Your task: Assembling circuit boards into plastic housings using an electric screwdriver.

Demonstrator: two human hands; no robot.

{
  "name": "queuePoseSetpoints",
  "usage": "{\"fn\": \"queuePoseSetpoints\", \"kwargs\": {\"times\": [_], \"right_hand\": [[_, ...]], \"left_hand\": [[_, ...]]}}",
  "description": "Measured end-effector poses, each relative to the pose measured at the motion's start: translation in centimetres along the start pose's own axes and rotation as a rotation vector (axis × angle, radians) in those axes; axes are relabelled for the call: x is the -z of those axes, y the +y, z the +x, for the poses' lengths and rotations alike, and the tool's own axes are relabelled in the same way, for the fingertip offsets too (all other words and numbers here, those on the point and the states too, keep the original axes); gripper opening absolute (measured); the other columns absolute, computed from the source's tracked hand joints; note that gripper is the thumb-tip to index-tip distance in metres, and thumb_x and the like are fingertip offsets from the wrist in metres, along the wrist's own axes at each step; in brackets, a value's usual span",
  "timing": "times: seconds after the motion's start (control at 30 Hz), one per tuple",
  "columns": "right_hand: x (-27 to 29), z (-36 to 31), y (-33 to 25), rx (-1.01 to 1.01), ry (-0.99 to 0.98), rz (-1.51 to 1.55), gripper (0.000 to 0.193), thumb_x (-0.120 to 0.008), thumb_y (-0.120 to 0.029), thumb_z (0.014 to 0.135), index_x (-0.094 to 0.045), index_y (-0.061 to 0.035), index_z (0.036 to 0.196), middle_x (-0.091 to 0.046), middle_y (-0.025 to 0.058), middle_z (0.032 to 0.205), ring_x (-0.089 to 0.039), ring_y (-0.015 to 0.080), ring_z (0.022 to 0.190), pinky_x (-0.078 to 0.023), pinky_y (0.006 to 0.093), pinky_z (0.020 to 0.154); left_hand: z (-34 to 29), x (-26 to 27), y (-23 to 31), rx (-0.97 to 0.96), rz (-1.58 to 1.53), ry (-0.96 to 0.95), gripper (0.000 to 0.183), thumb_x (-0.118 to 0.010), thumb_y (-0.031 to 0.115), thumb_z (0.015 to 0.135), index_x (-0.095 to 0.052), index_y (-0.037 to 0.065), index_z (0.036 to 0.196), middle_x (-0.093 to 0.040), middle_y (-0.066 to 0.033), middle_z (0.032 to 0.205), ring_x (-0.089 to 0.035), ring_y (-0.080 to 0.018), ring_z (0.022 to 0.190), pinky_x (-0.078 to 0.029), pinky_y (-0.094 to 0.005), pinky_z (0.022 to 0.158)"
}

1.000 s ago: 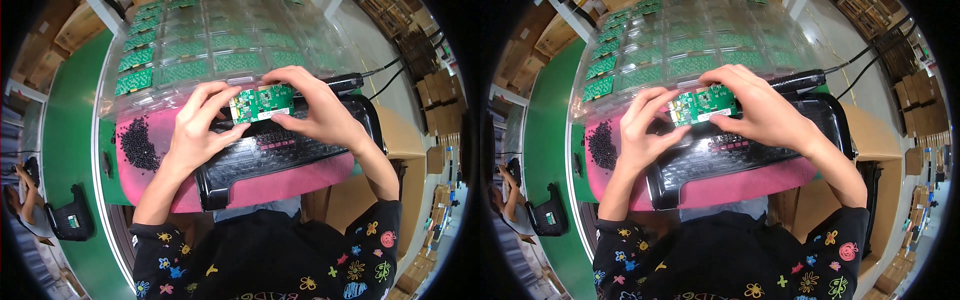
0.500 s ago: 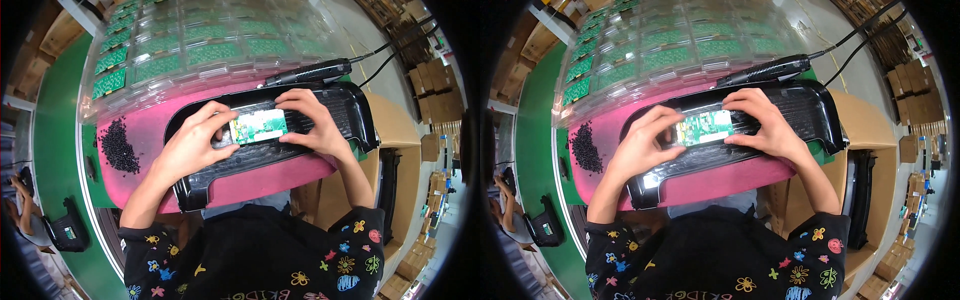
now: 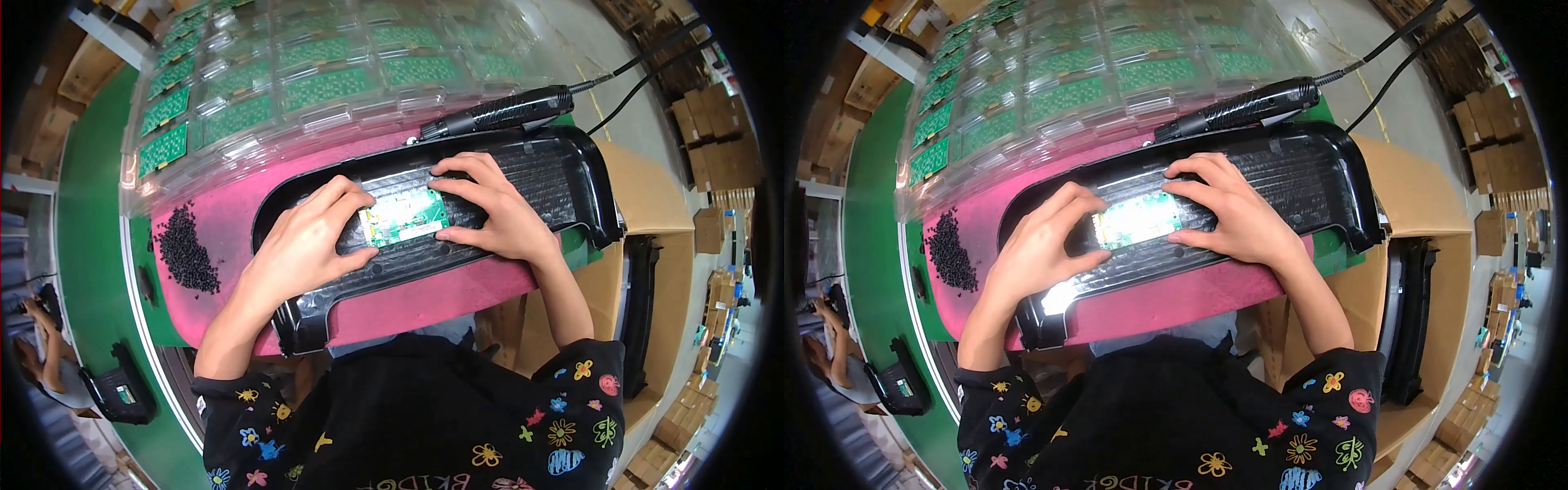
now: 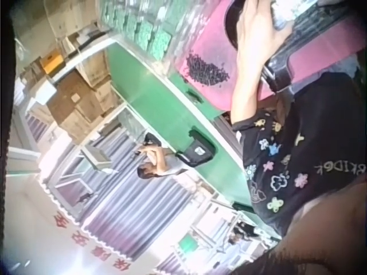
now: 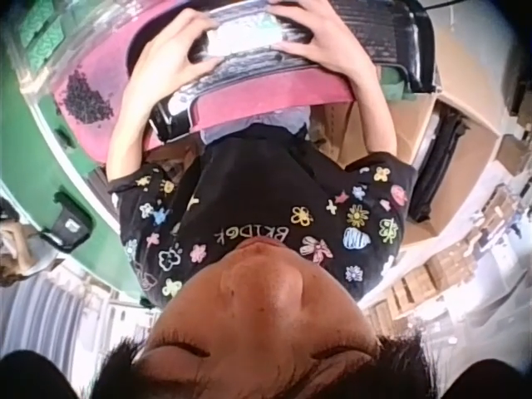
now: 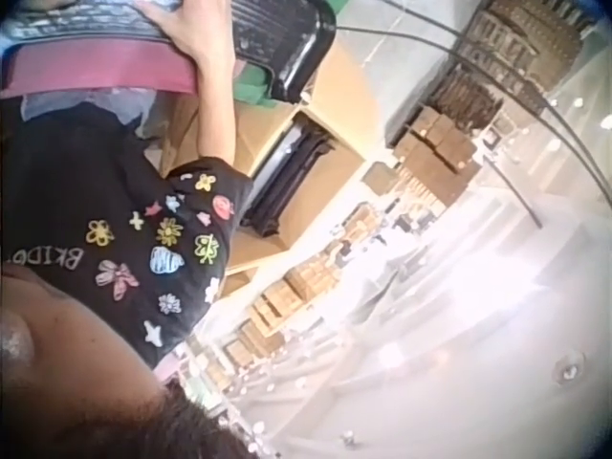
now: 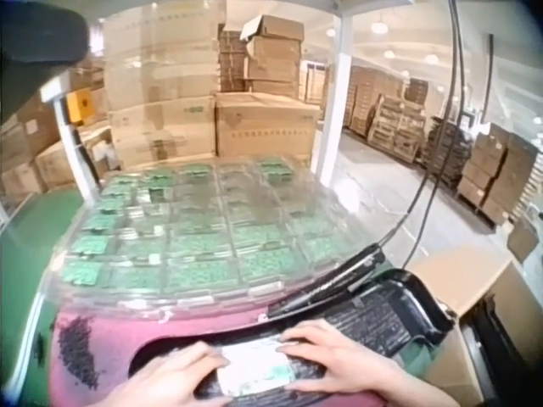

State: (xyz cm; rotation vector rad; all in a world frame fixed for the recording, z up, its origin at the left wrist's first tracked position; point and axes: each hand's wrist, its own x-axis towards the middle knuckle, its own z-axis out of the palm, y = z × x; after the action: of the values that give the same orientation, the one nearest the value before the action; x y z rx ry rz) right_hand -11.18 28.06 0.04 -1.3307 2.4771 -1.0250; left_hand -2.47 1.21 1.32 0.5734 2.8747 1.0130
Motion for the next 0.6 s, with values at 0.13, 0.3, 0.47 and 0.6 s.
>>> {"fn": "queuePoseSetpoints", "kwargs": {"times": [0.13, 0.3, 0.47, 0.6], "right_hand": [[-0.3, 0.0, 0.0, -0.001, -0.001, -0.018, 0.058, -0.084, -0.017, 0.065, -0.064, -0.006, 0.119, -0.054, 0.0076, 0.129, -0.046, 0.0313, 0.122, -0.041, 0.0432, 0.104], [-0.5, 0.2, -0.1, -0.005, -0.005, -0.026, 0.059, -0.084, -0.017, 0.065, -0.063, -0.0061, 0.12, -0.055, 0.0075, 0.129, -0.046, 0.0314, 0.123, -0.041, 0.0434, 0.104], [-0.5, 0.2, -0.2, -0.016, -0.002, -0.047, 0.062, -0.084, -0.018, 0.065, -0.063, -0.0049, 0.121, -0.054, 0.009, 0.131, -0.048, 0.0321, 0.123, -0.041, 0.0429, 0.104], [1.3, -0.4, -0.7, 0.091, 0.464, -0.128, 0.044, -0.071, -0.007, 0.076, -0.062, 0.0006, 0.118, -0.06, 0.0161, 0.12, -0.056, 0.0329, 0.115, -0.042, 0.039, 0.102]], "left_hand": [[0.0, 0.0, -0.1, -0.004, 0.003, 0.0, 0.047, -0.078, 0.019, 0.073, -0.058, 0.002, 0.112, -0.056, -0.0114, 0.109, -0.062, -0.0319, 0.1, -0.053, -0.0403, 0.08], [-0.2, 0.0, -0.5, -0.031, 0.016, 0.007, 0.048, -0.078, 0.019, 0.073, -0.057, 0.0, 0.112, -0.055, -0.0122, 0.109, -0.061, -0.0326, 0.099, -0.053, -0.0401, 0.08], [-0.2, -0.2, -0.9, 0.003, 0.003, -0.021, 0.051, -0.079, 0.017, 0.071, -0.057, 0.003, 0.116, -0.055, -0.0119, 0.114, -0.06, -0.0334, 0.103, -0.051, -0.04, 0.083], [-0.4, 0.1, -1.0, -0.03, -0.026, -0.03, 0.053, -0.078, 0.021, 0.074, -0.054, -0.001, 0.117, -0.052, -0.0139, 0.113, -0.059, -0.0344, 0.103, -0.051, -0.042, 0.086]]}}
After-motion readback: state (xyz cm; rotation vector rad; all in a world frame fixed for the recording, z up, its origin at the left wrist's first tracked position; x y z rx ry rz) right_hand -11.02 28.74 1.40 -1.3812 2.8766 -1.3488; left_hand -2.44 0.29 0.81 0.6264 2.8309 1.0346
